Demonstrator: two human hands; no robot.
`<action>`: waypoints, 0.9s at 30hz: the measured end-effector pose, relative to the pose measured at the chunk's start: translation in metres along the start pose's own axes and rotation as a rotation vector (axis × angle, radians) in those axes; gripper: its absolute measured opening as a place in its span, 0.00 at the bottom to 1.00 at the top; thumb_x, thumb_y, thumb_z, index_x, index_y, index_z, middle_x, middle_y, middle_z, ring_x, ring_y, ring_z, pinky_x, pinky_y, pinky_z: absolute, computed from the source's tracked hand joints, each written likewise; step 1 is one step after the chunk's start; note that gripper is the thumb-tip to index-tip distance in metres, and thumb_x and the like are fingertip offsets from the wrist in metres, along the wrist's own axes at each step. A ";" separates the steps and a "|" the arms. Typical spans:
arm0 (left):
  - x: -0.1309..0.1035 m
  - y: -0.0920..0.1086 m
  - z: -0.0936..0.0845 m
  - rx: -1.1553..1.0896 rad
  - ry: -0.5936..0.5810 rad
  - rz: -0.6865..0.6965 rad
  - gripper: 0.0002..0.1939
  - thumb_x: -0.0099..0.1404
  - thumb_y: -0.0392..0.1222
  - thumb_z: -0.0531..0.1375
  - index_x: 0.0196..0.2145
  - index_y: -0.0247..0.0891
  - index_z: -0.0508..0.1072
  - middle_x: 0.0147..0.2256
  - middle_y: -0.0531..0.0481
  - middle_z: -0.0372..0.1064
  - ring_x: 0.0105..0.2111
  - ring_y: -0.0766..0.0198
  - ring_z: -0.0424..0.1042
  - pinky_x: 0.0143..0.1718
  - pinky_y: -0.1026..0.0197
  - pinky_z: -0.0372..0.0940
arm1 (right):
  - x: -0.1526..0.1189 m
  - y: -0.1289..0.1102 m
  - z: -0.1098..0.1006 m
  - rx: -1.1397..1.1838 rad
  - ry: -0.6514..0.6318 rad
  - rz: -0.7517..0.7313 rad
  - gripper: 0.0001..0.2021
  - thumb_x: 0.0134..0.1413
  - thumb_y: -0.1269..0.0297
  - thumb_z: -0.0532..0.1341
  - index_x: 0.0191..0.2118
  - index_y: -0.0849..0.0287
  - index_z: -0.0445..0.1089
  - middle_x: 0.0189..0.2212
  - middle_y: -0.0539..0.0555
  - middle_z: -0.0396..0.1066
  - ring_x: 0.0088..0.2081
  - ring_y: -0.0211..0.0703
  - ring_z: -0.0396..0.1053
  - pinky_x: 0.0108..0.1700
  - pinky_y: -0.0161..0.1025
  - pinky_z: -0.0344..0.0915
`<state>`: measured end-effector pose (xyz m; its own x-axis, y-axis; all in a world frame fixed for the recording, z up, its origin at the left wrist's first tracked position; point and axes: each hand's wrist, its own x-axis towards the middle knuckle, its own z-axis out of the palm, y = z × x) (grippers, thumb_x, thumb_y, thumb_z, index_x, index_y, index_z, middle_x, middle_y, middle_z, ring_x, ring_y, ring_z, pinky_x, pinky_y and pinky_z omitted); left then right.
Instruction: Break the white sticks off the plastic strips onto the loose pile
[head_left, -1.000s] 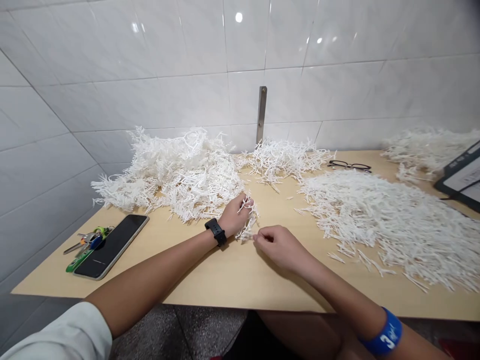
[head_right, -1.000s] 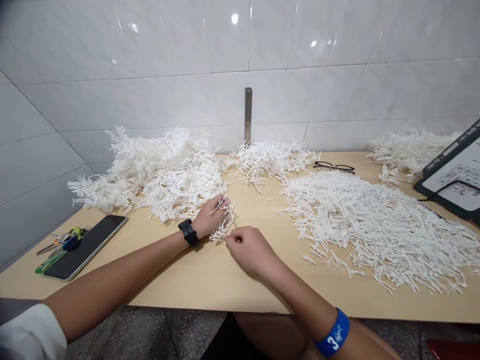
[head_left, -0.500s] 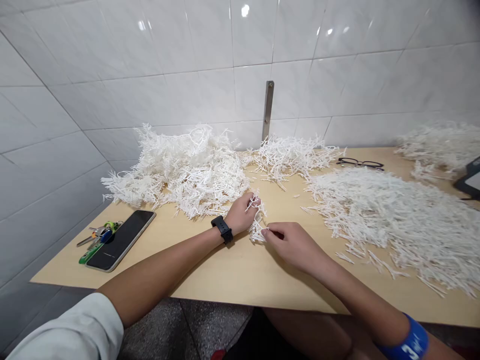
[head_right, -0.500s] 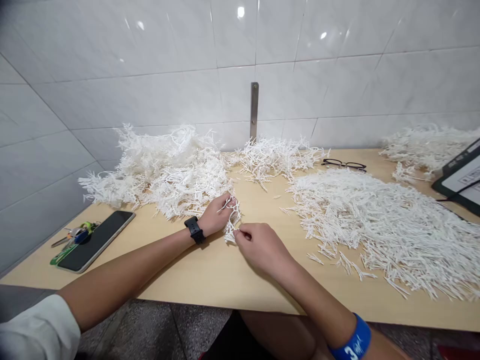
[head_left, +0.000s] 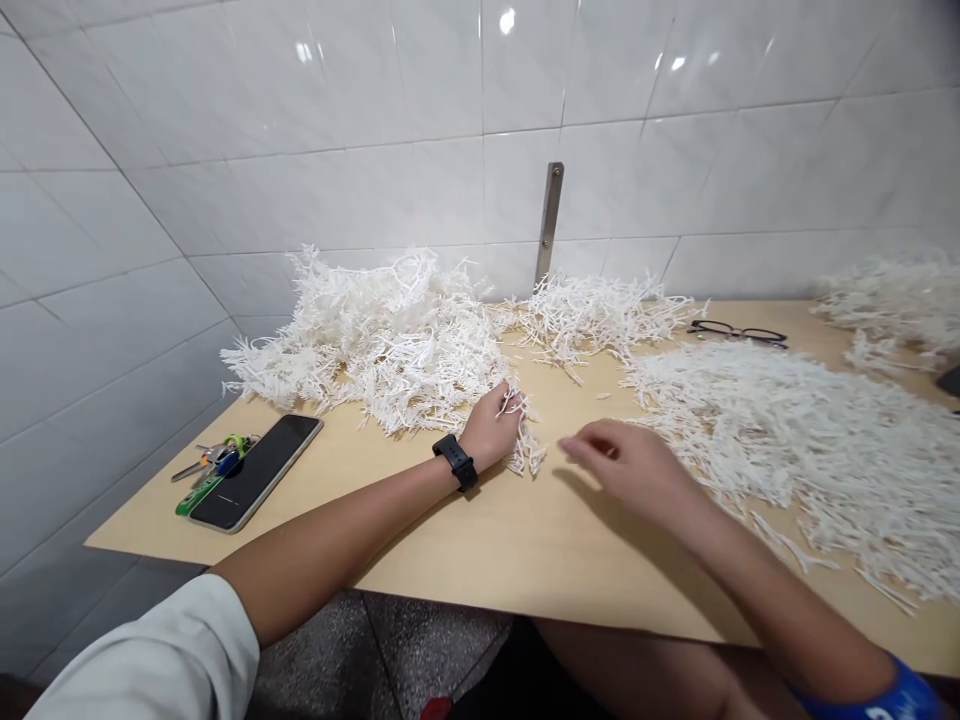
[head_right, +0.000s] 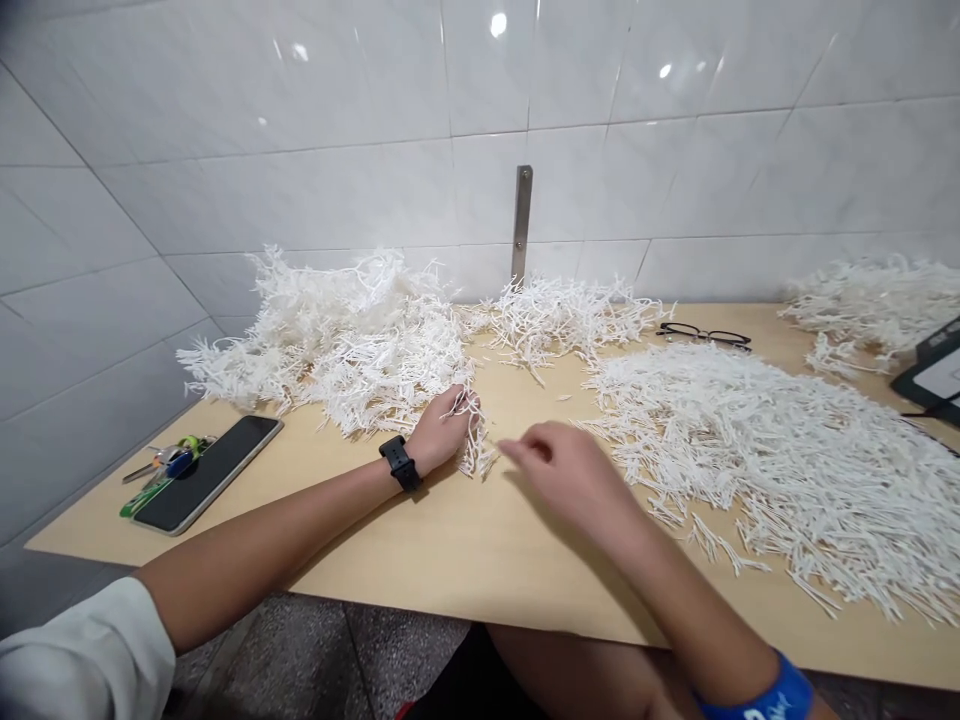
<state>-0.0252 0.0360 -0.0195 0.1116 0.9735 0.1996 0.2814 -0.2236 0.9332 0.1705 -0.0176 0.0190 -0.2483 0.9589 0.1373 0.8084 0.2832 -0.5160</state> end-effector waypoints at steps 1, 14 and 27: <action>-0.002 0.003 0.001 -0.006 0.005 -0.011 0.10 0.65 0.38 0.53 0.26 0.38 0.58 0.23 0.56 0.57 0.24 0.69 0.57 0.28 0.65 0.54 | 0.000 -0.010 0.010 0.036 -0.051 -0.019 0.19 0.59 0.46 0.55 0.30 0.56 0.71 0.29 0.54 0.73 0.30 0.45 0.67 0.31 0.39 0.57; 0.002 -0.004 -0.003 0.180 -0.029 0.151 0.12 0.67 0.40 0.52 0.26 0.38 0.55 0.24 0.55 0.56 0.26 0.68 0.56 0.29 0.64 0.52 | -0.009 -0.028 0.024 0.032 -0.140 -0.082 0.21 0.63 0.56 0.50 0.19 0.58 0.54 0.16 0.49 0.60 0.22 0.38 0.57 0.27 0.38 0.46; 0.011 -0.010 -0.006 0.265 0.038 0.072 0.14 0.68 0.39 0.53 0.26 0.39 0.54 0.23 0.56 0.55 0.25 0.68 0.56 0.28 0.62 0.49 | -0.030 -0.015 -0.011 0.070 0.082 -0.202 0.22 0.64 0.54 0.50 0.19 0.56 0.59 0.17 0.50 0.64 0.22 0.40 0.63 0.28 0.37 0.56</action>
<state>-0.0327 0.0493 -0.0252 0.1055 0.9546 0.2787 0.5140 -0.2923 0.8065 0.1718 -0.0504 0.0315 -0.3546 0.8818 0.3110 0.7068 0.4705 -0.5282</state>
